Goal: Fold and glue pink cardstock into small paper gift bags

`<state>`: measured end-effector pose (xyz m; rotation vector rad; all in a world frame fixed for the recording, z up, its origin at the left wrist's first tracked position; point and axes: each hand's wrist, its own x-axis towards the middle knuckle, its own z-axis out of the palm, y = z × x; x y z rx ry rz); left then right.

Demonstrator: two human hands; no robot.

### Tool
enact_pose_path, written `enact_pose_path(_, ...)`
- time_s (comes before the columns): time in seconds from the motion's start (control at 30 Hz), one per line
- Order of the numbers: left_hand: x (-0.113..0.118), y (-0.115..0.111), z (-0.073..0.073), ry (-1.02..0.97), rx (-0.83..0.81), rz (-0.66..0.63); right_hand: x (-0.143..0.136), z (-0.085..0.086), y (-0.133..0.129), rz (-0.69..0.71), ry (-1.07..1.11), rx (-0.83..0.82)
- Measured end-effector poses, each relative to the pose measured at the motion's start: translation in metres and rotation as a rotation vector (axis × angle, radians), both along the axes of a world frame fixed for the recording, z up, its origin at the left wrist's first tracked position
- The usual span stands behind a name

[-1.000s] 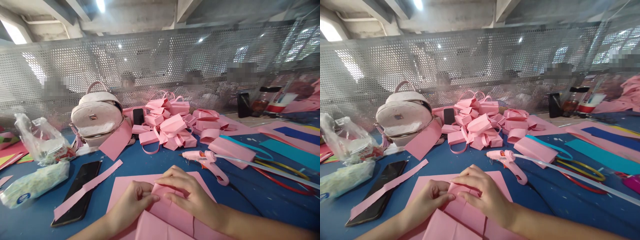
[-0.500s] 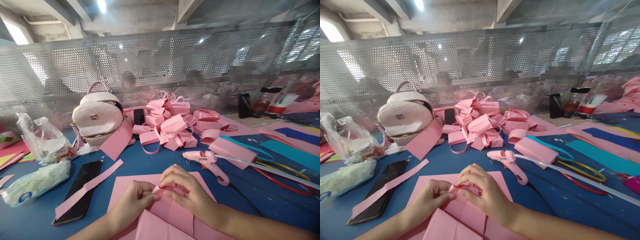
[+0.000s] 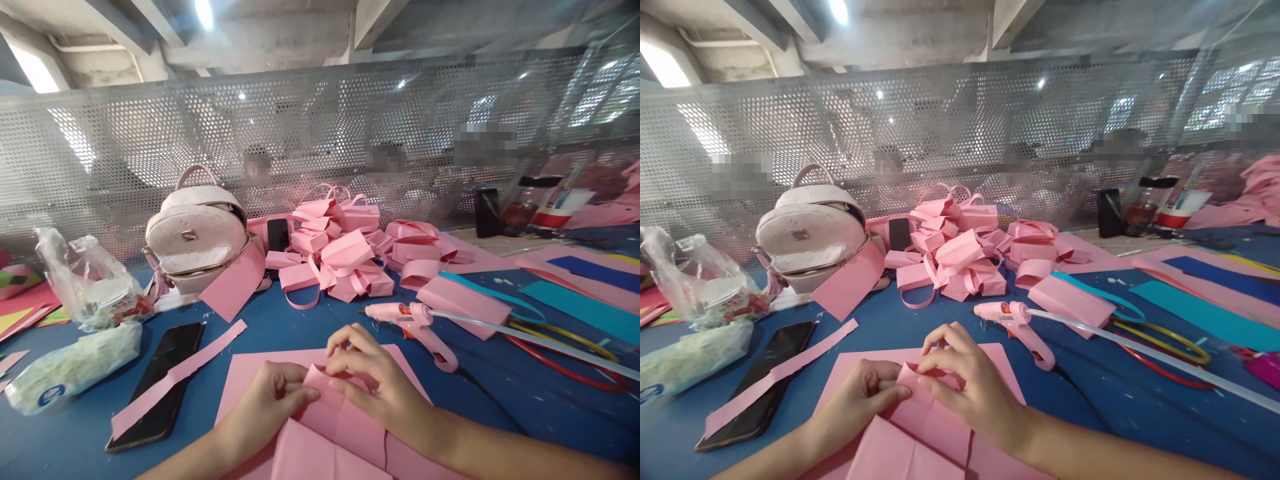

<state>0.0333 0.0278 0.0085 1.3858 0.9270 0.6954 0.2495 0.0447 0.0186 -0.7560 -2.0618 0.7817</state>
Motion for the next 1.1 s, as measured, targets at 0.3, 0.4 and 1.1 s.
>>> enact_pose_path(0.3,0.0017,-0.0014,-0.0003,-0.081,0.02,0.221,-0.0043,0.0019,0.0015,-0.006,-0.041,-0.059)
enact_pose_path(0.4,0.0007,-0.0028,-0.0017,-0.076,0.077,0.327,-0.0049,0.0043,0.0033,-0.036,-0.018,-0.137)
enact_pose_path(1.1,0.0015,-0.0059,0.0023,0.015,0.231,0.386,-0.0009,-0.0027,0.008,-0.046,0.056,-0.307)
